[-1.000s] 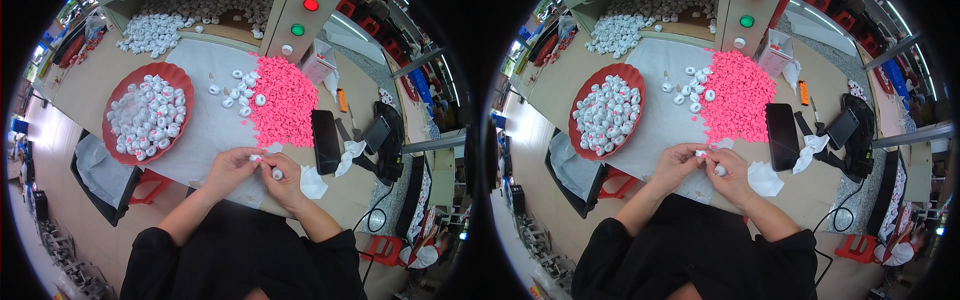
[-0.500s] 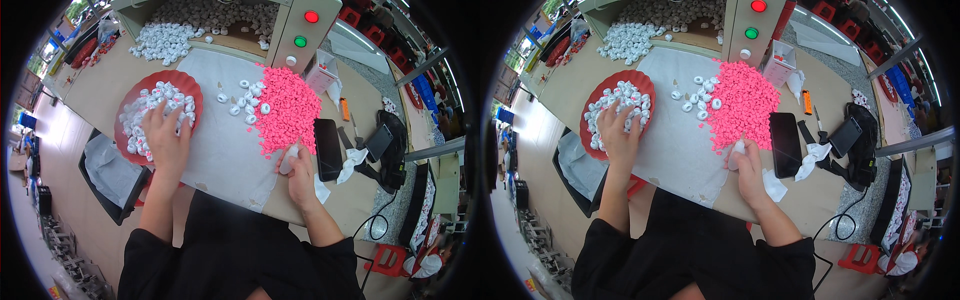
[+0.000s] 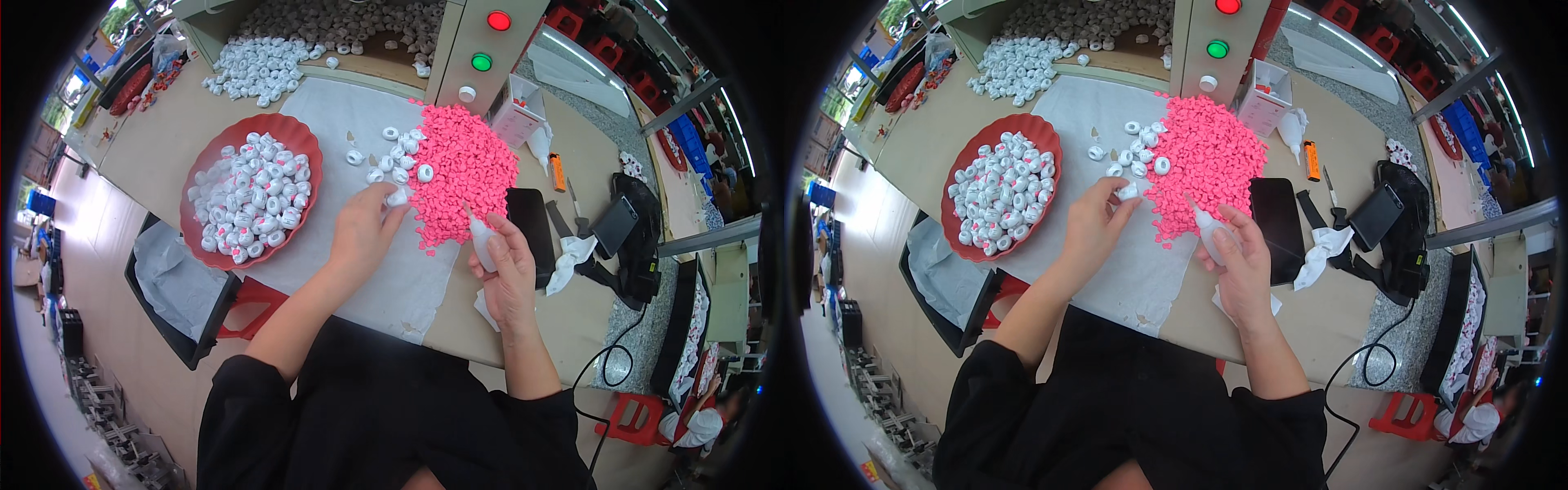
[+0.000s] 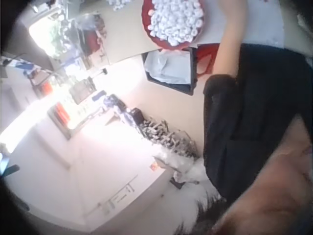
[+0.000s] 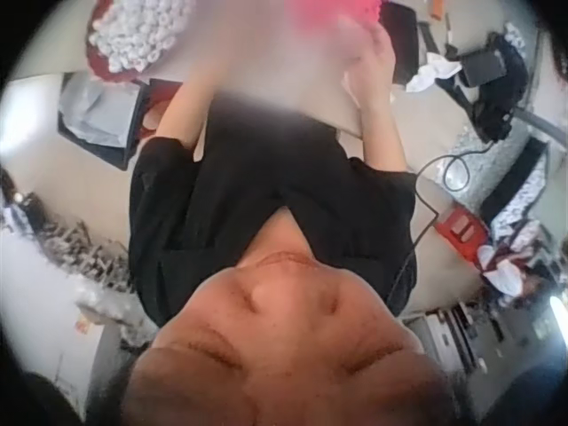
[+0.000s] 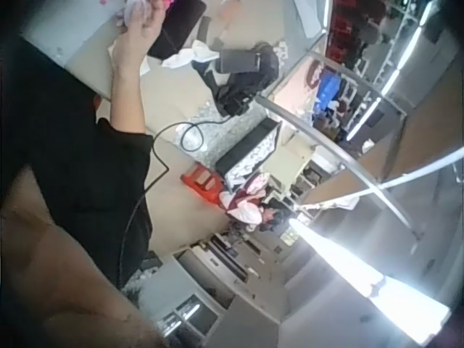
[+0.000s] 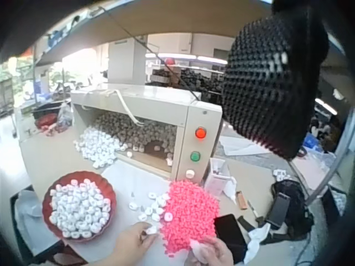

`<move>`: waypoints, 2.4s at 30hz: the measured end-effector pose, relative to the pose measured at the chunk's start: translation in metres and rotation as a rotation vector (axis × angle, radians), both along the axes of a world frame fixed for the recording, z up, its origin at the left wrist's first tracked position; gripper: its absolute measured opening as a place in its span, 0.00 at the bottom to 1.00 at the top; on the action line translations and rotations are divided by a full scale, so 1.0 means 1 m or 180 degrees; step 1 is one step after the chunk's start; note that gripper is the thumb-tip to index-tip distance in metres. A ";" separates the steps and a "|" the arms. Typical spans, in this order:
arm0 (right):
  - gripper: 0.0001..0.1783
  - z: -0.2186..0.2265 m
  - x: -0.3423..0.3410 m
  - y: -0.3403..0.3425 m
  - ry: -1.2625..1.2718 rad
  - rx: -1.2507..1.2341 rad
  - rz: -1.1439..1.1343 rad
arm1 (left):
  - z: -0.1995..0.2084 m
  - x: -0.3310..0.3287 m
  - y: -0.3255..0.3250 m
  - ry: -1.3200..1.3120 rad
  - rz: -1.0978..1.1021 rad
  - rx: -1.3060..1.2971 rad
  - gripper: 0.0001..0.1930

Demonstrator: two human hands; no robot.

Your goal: The person sits at a workbench and repeatedly picks up small white plastic components. They apply a small amount of adhesive from a tube to the components and then attach a pink plastic piece to each one. The finished items are placed into a red bowl on the table.

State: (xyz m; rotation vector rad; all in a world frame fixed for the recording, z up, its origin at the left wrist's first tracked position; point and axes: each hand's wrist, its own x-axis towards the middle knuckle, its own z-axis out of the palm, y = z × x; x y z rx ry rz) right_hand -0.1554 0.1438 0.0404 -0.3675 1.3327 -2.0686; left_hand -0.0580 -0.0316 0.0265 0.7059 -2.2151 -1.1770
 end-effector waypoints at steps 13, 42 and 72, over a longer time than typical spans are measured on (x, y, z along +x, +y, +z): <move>0.13 -0.010 0.012 0.004 0.0709 -0.0155 0.0165 | -0.019 0.036 0.042 0.1326 -0.0769 0.2791 0.15; 0.12 -0.022 0.017 0.005 0.2366 0.0269 0.0107 | -0.028 0.039 0.039 0.1160 -0.0894 0.2673 0.15; 0.16 -0.022 0.015 0.002 0.3666 0.0281 -0.0171 | -0.024 0.039 0.040 0.1120 -0.0932 0.2661 0.15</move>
